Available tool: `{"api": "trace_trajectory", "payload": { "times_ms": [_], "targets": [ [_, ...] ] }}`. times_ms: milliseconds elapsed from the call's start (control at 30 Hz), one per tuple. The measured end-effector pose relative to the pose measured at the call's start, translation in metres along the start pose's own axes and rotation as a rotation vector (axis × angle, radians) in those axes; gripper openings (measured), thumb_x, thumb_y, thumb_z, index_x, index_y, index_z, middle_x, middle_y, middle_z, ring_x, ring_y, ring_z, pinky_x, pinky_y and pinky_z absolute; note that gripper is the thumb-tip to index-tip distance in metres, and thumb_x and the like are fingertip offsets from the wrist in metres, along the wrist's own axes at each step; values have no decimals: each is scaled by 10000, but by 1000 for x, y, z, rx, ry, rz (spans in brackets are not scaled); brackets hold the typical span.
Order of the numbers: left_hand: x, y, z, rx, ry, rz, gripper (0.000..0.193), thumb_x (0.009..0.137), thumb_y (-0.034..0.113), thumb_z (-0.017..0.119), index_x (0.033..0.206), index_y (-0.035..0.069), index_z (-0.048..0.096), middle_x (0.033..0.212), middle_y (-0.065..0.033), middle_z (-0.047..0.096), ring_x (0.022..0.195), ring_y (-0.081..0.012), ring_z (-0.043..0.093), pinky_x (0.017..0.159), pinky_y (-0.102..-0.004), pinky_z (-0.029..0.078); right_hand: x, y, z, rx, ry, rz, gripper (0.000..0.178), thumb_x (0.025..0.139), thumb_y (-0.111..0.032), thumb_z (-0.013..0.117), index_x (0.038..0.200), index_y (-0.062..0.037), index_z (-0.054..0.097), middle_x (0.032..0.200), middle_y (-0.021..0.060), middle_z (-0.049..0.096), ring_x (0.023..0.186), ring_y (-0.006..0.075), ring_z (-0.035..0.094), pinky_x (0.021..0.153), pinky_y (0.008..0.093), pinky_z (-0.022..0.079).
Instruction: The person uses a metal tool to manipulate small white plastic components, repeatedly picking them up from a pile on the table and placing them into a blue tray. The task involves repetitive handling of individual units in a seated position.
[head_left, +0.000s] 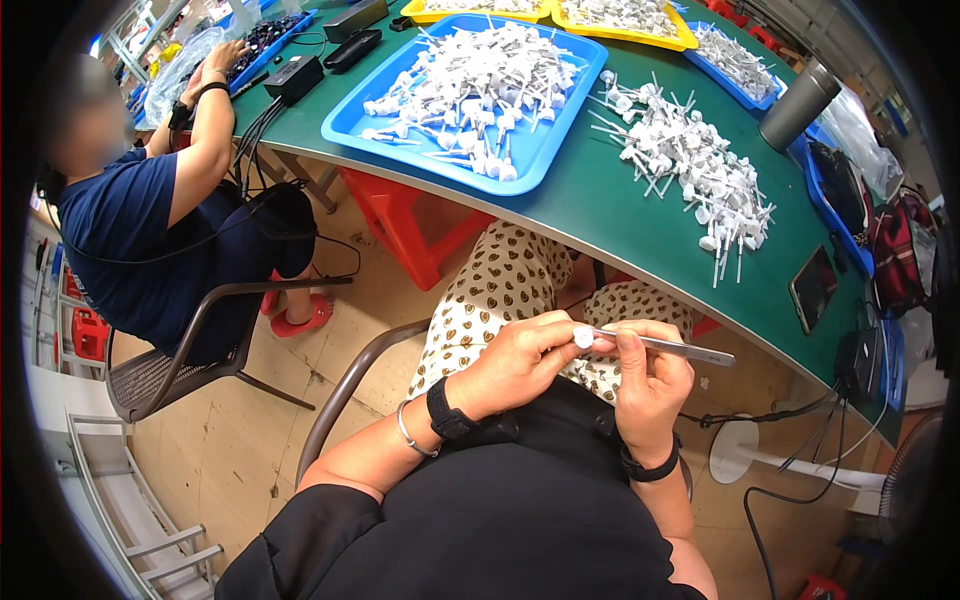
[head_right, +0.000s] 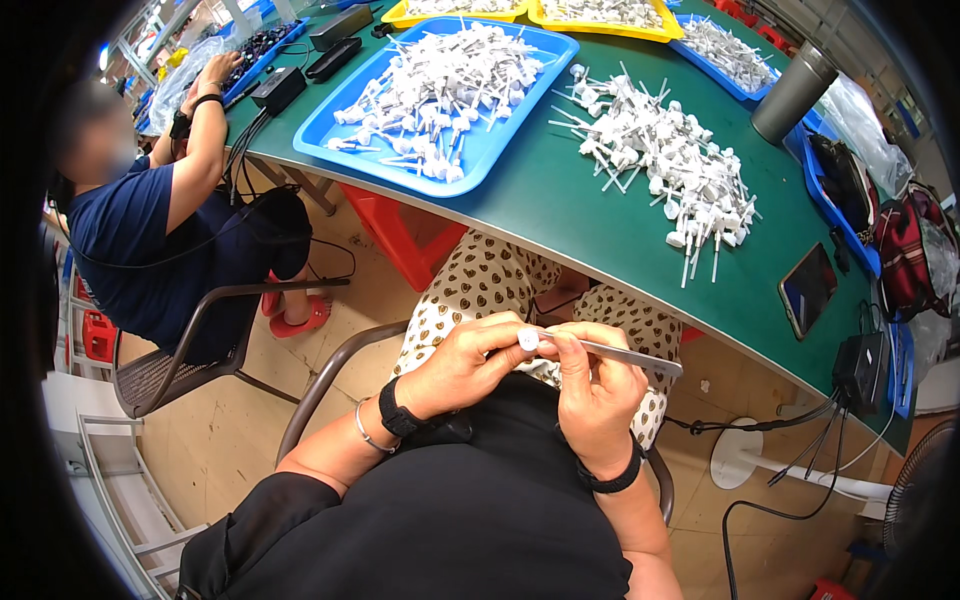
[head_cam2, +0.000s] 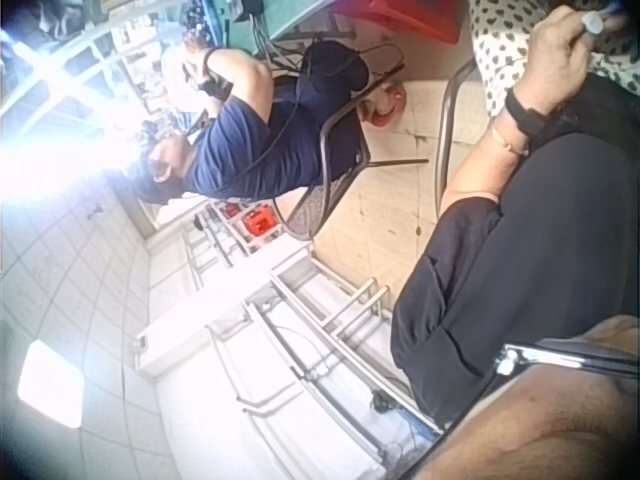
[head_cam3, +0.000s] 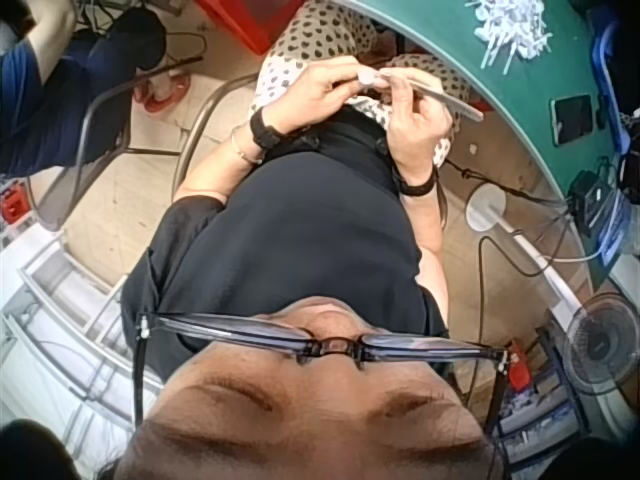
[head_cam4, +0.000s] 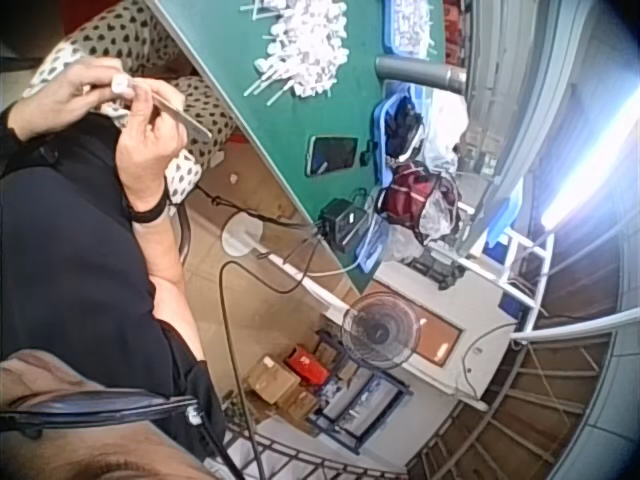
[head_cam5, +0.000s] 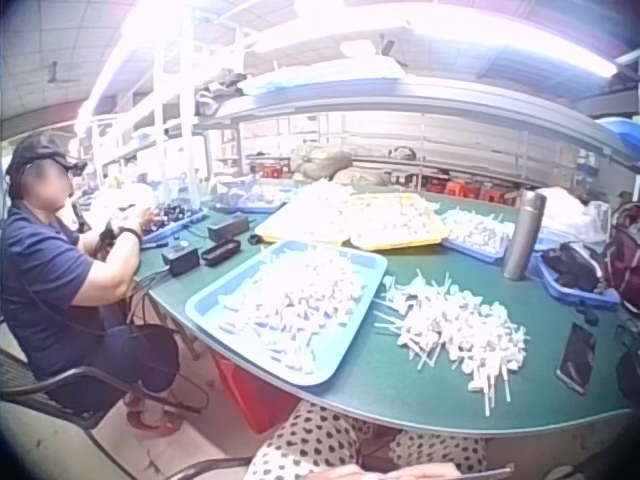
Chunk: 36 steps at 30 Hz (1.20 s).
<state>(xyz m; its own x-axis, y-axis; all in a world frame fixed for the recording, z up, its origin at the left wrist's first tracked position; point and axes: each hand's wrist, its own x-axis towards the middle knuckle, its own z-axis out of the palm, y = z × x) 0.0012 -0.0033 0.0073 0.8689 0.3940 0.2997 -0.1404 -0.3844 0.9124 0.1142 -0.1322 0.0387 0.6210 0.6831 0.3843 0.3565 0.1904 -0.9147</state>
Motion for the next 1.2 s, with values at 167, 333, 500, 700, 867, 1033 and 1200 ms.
{"api": "trace_trajectory", "payload": {
  "times_ms": [167, 333, 500, 700, 867, 1033, 1200],
  "targets": [
    [0, 1, 1, -15, 13, 4, 169, 957, 4, 608, 1107, 14, 686, 893, -99, 645, 794, -218, 639, 682, -321, 512, 1, -4, 0, -81, -23, 16, 70, 999, -22, 574, 1001, 45, 595, 886, 103, 690, 790, 133, 678, 740, 266, 569],
    [-1, 1, 3, -24, 21, -2, 164, 929, 4, 616, 1079, 34, 674, 886, -101, 625, 778, -267, 632, 680, -352, 501, 2, -6, -2, -100, -47, 50, 62, 976, -17, 611, 983, 43, 626, 884, 104, 704, 761, 139, 699, 685, 262, 569],
    [4, 7, -1, -19, 11, 2, 152, 954, 12, 619, 1093, 5, 682, 894, -100, 644, 797, -222, 637, 692, -323, 511, 2, -7, 0, 26, 45, -2, 80, 957, -1, 634, 1010, 59, 641, 922, 112, 708, 784, 158, 713, 678, 255, 569],
    [0, -1, 2, -17, 16, 8, 156, 945, 34, 619, 1090, 42, 678, 883, -97, 620, 773, -270, 624, 683, -356, 496, 2, -5, -1, 9, 15, -37, 97, 955, -5, 640, 1018, 69, 639, 945, 122, 706, 798, 164, 713, 697, 259, 576],
    [1, -2, 3, -46, 21, 31, 154, 946, 37, 622, 1088, 47, 681, 866, -102, 617, 769, -273, 622, 680, -358, 497, 1, -1, -1, 14, 21, -34, 85, 965, -4, 626, 1013, 66, 628, 939, 127, 707, 801, 165, 713, 710, 266, 583],
    [0, 0, 2, -31, 14, 8, 153, 949, 39, 620, 1088, 48, 682, 861, -101, 615, 770, -272, 623, 678, -356, 496, 1, -5, 0, 4, -4, 13, 106, 1005, -55, 581, 1033, 47, 582, 922, 118, 696, 826, 147, 688, 763, 279, 580],
    [0, -1, 1, -32, 10, 6, 162, 946, 31, 615, 1094, 47, 677, 867, -99, 613, 774, -271, 625, 678, -356, 496, 1, -3, 1, 61, 31, 11, 91, 987, -24, 600, 1018, 62, 608, 905, 129, 714, 804, 163, 716, 732, 270, 585]
  ]
}}
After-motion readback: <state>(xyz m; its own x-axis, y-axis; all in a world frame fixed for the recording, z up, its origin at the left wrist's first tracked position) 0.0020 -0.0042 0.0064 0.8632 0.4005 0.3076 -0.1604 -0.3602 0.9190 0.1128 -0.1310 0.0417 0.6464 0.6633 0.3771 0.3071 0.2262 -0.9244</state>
